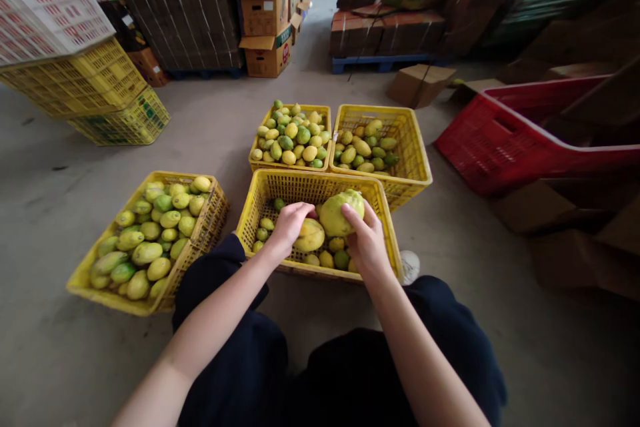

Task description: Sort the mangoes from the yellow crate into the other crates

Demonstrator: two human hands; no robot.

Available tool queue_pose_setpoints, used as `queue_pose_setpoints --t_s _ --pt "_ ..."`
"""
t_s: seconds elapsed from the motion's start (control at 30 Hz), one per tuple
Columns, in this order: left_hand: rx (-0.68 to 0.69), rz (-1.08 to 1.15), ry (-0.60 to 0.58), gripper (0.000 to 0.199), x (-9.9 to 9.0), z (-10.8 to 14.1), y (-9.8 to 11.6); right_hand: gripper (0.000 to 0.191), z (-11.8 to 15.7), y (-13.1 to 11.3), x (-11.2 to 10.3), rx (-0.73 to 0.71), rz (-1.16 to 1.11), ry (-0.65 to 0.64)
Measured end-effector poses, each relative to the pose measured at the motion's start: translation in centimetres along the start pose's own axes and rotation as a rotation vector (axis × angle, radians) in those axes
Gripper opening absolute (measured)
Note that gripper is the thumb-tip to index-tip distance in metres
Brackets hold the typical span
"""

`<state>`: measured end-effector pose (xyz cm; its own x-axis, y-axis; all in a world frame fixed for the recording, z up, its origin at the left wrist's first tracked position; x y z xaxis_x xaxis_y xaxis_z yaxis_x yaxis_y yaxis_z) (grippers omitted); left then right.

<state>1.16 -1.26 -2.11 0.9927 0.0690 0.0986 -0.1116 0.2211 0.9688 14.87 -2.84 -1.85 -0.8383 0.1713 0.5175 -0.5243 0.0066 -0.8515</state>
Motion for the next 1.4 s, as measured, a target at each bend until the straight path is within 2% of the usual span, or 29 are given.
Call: queue_pose_setpoints --t_s 0.17,0.3,0.4,0.5,0.63,0.77,0.97,1.23,1.4 --pt "-0.335 0.288 0.019 0.022 0.2 -0.1 -0.7 0.025 -0.3 -0.3 0.1 0.074 -0.11 0.003" --pt "-0.465 0.46 0.103 0.017 -0.3 -0.5 -0.5 0.029 -0.2 0.5 -0.3 0.108 0.018 0.022" --pt "-0.449 0.571 0.144 0.016 -0.6 -0.9 -0.1 0.031 0.1 1.7 -0.5 0.155 0.146 -0.027" --pt "-0.399 0.654 0.12 0.022 -0.5 -1.2 0.4 0.028 0.6 2.5 -0.1 0.17 0.274 -0.114" --pt "-0.352 0.736 0.118 0.019 -0.1 -1.1 0.7 0.025 1.0 2.3 0.6 0.16 0.384 -0.193" --pt "-0.362 0.775 0.137 0.016 0.0 -0.9 0.7 0.022 1.0 1.8 0.9 0.145 0.404 -0.24" --pt "-0.355 0.632 0.173 0.022 0.0 -0.9 0.5 0.028 1.4 2.9 1.4 0.127 0.538 -0.452" --pt "-0.326 0.514 0.065 0.024 0.2 -1.0 0.1 0.028 1.6 2.5 1.3 0.152 0.624 -0.571" --pt "-0.336 0.53 0.037 0.016 0.3 -0.8 0.2 0.025 1.6 2.2 1.1 0.196 0.63 -0.575"
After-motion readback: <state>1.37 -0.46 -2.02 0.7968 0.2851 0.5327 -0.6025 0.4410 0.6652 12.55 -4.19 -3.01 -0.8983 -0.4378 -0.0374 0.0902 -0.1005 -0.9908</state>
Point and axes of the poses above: each hand's wrist, its own z-axis away from the middle knuckle, its own x-axis out of the palm, y = z × x, the point moved 3 cm from there along -z, towards the middle knuckle, and after that the axes turned 3 degrees about -z, right-handed, at the moved point
